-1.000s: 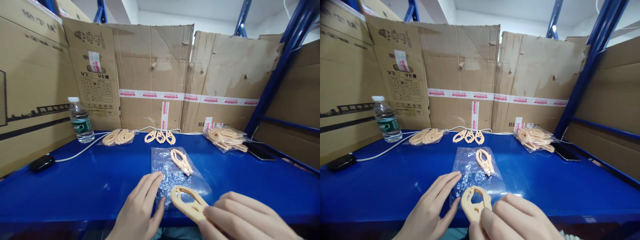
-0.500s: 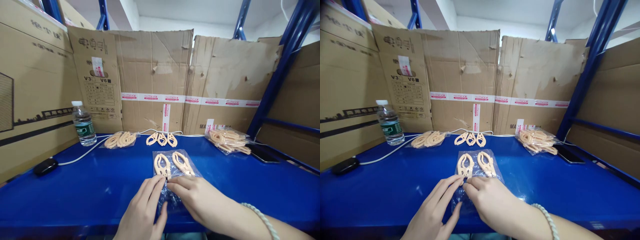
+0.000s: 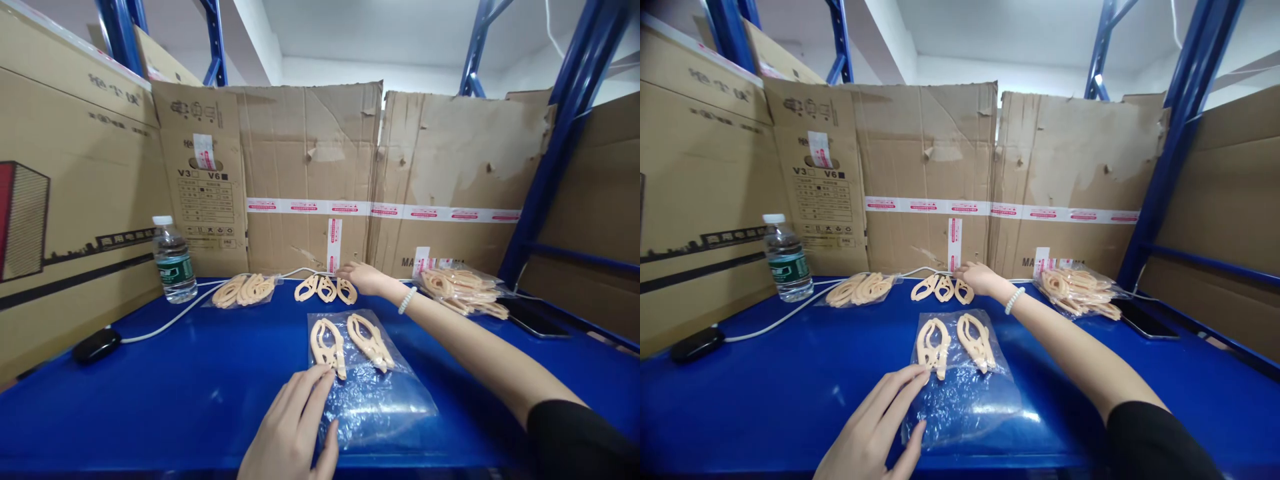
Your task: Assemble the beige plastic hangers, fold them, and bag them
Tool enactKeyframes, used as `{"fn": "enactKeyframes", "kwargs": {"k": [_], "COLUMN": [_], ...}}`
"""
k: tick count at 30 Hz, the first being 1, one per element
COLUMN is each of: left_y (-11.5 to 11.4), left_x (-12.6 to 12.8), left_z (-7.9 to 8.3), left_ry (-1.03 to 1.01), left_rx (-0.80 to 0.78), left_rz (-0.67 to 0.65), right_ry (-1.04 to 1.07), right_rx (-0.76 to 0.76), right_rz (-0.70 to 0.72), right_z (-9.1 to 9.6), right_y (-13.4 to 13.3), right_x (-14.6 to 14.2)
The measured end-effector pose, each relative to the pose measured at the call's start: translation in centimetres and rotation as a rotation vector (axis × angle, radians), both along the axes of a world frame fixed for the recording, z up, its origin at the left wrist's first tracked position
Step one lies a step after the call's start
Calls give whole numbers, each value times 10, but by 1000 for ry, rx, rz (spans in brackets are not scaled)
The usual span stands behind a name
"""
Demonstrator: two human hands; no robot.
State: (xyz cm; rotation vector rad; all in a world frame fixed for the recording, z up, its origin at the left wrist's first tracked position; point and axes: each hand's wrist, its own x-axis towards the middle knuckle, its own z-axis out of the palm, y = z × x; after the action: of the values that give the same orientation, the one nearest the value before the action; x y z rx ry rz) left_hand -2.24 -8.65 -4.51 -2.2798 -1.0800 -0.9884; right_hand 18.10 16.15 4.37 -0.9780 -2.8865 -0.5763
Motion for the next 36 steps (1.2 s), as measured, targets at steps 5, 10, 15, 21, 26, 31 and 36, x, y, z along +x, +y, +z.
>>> {"fn": "enactKeyframes", "kwargs": {"k": [5,10,15,21,26,31,36], "left_y": [0,1,-3,-4,-4,-5,-5], "left_x": [0,0,0,1,1,0,1], "left_z": [0,0,1,2,3,2,2], "left_ry": [-26,-18,-21,-16,-32,-81,-79], "left_rx": [10,12,-25,-59,-84,-134,-143], "left_rz": [-18,-31,-31,-19,-24,-11,-19], "right_ry": [-49,-47,-28,224,483,342,123], "right_rx": [-57,-65,-114,15,247,293,461], "right_rz": [-67,-178,-242,-171,50,331,371], "right_z": [-17,-20,-21,-10,20,31,18], "right_y": [22,-1,-52,-112,-181,-256,-286], "right_x": [0,35,83,119,106,73,46]}}
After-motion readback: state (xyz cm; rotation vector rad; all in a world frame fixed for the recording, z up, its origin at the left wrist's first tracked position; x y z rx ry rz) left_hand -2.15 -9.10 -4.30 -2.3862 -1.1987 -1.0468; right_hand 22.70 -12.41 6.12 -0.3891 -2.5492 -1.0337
